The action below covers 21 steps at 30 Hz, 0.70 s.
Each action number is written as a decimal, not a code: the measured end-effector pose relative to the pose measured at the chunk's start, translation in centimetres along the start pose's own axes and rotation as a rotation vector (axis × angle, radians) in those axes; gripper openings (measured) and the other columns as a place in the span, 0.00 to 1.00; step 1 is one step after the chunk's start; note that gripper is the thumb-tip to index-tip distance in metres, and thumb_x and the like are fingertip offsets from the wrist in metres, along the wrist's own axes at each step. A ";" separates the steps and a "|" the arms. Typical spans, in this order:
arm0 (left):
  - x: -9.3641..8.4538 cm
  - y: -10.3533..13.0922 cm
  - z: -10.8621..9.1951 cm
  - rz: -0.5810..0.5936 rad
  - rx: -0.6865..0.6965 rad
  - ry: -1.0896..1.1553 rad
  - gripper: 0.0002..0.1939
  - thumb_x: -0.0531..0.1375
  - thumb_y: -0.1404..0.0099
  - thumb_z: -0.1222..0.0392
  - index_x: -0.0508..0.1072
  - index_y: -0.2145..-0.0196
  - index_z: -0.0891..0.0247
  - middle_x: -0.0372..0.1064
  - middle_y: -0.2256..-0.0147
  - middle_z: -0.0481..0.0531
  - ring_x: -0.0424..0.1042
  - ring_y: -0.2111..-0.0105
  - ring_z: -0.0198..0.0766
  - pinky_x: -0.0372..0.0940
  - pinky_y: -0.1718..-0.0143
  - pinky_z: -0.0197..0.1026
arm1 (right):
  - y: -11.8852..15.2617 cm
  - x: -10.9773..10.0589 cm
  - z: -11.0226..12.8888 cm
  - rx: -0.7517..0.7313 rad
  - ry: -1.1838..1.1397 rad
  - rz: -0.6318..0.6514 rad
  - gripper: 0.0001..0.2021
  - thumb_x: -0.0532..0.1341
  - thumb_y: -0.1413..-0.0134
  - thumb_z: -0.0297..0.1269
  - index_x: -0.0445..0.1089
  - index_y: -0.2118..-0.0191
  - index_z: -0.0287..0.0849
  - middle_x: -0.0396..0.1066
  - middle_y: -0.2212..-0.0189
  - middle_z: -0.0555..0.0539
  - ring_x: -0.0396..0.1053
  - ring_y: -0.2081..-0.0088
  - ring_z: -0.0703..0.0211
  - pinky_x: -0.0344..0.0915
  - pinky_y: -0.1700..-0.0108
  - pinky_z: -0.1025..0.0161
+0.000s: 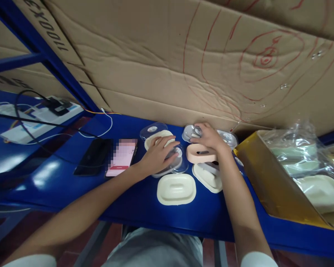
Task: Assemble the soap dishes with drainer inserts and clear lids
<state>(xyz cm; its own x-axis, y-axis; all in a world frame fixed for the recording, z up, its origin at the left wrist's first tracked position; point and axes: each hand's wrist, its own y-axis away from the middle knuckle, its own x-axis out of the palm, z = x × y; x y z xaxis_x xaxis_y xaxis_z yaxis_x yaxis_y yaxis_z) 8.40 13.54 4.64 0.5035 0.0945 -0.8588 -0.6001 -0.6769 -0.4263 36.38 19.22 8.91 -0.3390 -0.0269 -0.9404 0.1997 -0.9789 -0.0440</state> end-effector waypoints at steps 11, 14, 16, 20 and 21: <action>0.2 0.1 0.4 0.031 -0.025 0.040 0.19 0.52 0.19 0.51 0.73 0.38 0.59 0.72 0.36 0.62 0.72 0.37 0.55 0.57 0.33 0.60 | 2.2 -4.0 -2.3 0.211 0.177 0.069 0.30 0.72 0.42 0.47 0.72 0.36 0.44 0.72 0.36 0.29 0.65 0.34 0.23 0.58 0.33 0.31; 0.2 0.1 0.4 0.036 -0.011 0.039 0.19 0.51 0.19 0.53 0.73 0.39 0.61 0.74 0.38 0.62 0.73 0.39 0.55 0.59 0.35 0.59 | 2.4 -3.1 -0.3 0.151 0.315 0.015 0.20 0.65 0.35 0.37 0.74 0.40 0.40 0.69 0.35 0.25 0.59 0.31 0.25 0.53 0.32 0.32; 0.0 0.0 0.3 0.048 -0.008 0.041 0.19 0.51 0.19 0.54 0.73 0.39 0.61 0.74 0.39 0.62 0.73 0.39 0.55 0.60 0.36 0.59 | 2.2 -1.9 1.7 0.058 0.339 0.012 0.17 0.60 0.31 0.36 0.75 0.40 0.41 0.67 0.33 0.30 0.59 0.30 0.33 0.53 0.31 0.37; -0.1 0.0 0.3 0.068 -0.012 0.056 0.19 0.52 0.20 0.55 0.72 0.38 0.59 0.74 0.39 0.61 0.72 0.38 0.54 0.61 0.36 0.58 | 1.5 1.1 5.1 0.017 0.370 0.058 0.18 0.60 0.28 0.46 0.78 0.46 0.37 0.74 0.40 0.31 0.65 0.35 0.34 0.56 0.33 0.41; -0.1 0.0 0.3 0.068 -0.009 0.061 0.19 0.52 0.20 0.55 0.72 0.38 0.60 0.74 0.39 0.61 0.72 0.38 0.54 0.61 0.36 0.58 | 1.3 1.8 5.7 0.031 0.384 0.064 0.19 0.60 0.28 0.46 0.78 0.47 0.36 0.76 0.43 0.29 0.67 0.37 0.33 0.57 0.34 0.40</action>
<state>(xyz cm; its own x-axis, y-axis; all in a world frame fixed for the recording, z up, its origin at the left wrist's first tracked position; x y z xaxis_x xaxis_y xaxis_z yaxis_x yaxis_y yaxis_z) 8.14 13.78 4.68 0.4985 0.0038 -0.8669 -0.6285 -0.6871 -0.3644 30.82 16.71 9.10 0.0428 -0.0159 -0.9990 0.1793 -0.9835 0.0233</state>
